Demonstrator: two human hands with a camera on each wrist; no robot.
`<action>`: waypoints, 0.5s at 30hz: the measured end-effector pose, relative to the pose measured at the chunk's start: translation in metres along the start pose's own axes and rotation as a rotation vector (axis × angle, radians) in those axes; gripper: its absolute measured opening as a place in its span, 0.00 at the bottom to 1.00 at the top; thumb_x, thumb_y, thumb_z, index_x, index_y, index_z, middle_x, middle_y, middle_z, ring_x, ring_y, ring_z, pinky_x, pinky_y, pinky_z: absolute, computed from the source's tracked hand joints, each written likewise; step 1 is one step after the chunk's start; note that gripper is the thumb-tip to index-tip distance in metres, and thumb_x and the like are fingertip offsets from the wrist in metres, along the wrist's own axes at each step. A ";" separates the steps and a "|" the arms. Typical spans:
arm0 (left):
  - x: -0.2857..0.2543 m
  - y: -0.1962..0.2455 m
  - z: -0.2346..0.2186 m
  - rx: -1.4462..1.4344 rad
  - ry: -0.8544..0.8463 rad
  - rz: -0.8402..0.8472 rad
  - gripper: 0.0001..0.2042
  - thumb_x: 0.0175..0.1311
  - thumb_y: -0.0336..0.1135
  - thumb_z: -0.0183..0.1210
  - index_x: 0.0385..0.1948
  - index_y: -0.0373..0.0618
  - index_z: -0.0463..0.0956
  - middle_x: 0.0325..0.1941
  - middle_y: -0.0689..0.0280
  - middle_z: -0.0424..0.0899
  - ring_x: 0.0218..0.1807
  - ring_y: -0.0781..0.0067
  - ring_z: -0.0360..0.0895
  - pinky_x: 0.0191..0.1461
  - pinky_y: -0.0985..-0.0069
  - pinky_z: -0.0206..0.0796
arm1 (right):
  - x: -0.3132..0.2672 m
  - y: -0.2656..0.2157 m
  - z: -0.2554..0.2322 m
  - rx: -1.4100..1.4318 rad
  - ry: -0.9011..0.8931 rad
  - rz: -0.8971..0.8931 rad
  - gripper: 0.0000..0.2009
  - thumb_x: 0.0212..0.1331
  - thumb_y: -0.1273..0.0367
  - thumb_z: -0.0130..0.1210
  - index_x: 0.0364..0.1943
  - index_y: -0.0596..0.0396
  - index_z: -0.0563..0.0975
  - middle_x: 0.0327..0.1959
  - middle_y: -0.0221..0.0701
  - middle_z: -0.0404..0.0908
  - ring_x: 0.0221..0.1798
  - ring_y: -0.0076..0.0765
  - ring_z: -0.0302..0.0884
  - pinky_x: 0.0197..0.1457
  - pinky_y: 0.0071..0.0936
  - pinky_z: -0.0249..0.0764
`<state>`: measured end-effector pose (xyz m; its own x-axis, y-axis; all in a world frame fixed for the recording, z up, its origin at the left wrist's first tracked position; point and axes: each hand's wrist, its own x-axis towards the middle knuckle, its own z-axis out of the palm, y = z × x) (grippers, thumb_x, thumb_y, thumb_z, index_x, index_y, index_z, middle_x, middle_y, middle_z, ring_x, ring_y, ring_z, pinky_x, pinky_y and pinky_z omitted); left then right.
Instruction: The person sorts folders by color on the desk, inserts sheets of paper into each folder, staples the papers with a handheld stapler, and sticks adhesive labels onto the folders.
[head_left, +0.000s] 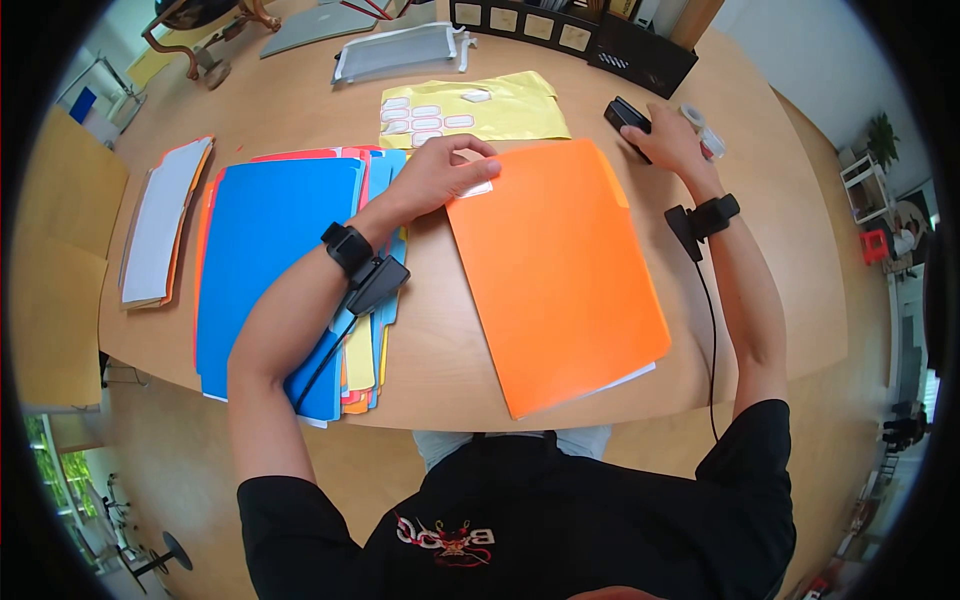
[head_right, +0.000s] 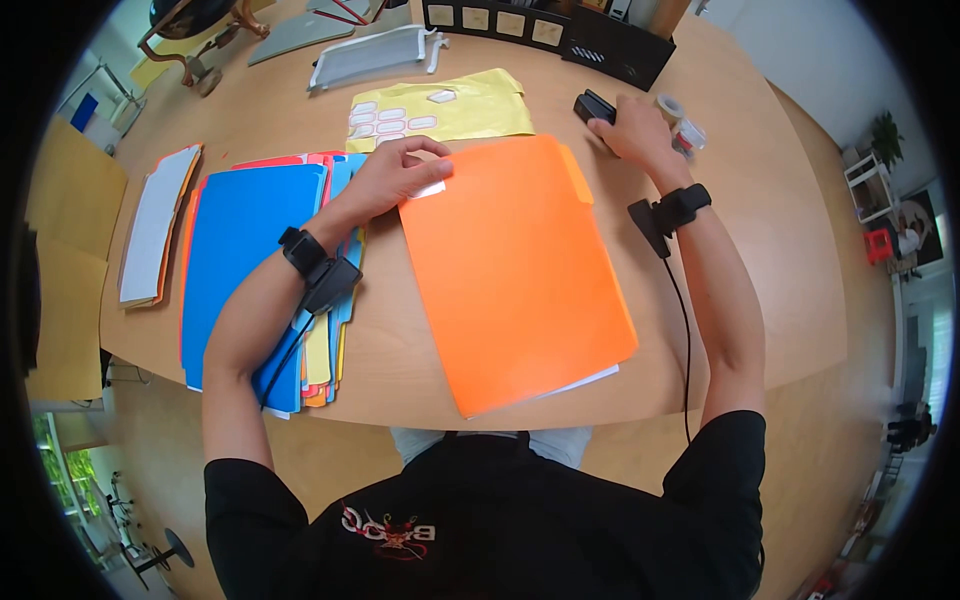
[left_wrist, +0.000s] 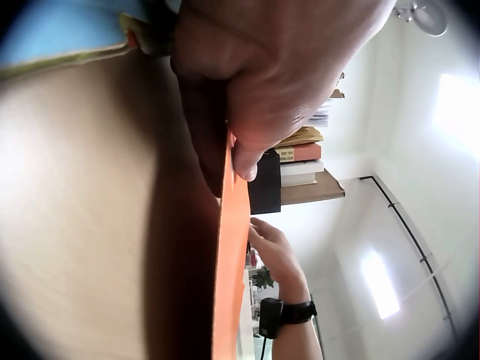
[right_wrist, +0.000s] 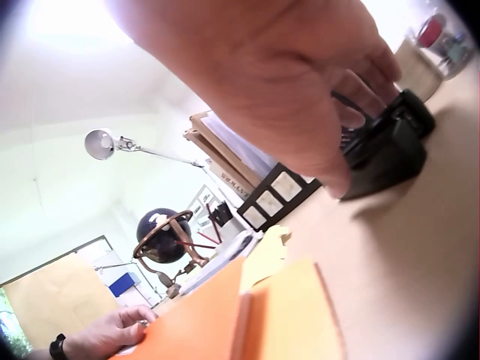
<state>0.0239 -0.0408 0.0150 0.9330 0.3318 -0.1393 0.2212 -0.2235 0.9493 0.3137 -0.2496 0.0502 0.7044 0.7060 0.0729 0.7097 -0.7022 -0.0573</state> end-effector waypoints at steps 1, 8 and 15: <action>0.002 -0.003 0.001 -0.026 -0.036 0.014 0.18 0.65 0.42 0.64 0.51 0.40 0.78 0.42 0.64 0.85 0.43 0.84 0.78 0.46 0.83 0.69 | 0.000 -0.011 -0.004 0.002 -0.001 -0.002 0.25 0.61 0.55 0.60 0.53 0.61 0.76 0.46 0.47 0.82 0.50 0.50 0.81 0.51 0.42 0.75; 0.000 -0.008 0.004 -0.085 -0.111 0.079 0.20 0.61 0.36 0.66 0.51 0.36 0.77 0.46 0.62 0.85 0.45 0.80 0.80 0.50 0.81 0.70 | 0.013 -0.119 0.025 0.366 -0.051 -0.538 0.22 0.65 0.64 0.54 0.61 0.60 0.73 0.52 0.46 0.81 0.58 0.49 0.77 0.61 0.39 0.73; 0.004 -0.010 0.001 -0.027 -0.068 -0.022 0.19 0.65 0.37 0.65 0.51 0.33 0.76 0.45 0.63 0.84 0.46 0.80 0.79 0.51 0.80 0.71 | 0.017 -0.160 0.073 0.177 0.046 -0.690 0.17 0.65 0.67 0.52 0.57 0.44 0.79 0.66 0.48 0.70 0.68 0.55 0.66 0.68 0.45 0.65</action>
<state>0.0256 -0.0383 0.0047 0.9453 0.2730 -0.1785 0.2353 -0.1919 0.9528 0.2125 -0.1185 -0.0117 0.0960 0.9766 0.1926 0.9872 -0.0687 -0.1438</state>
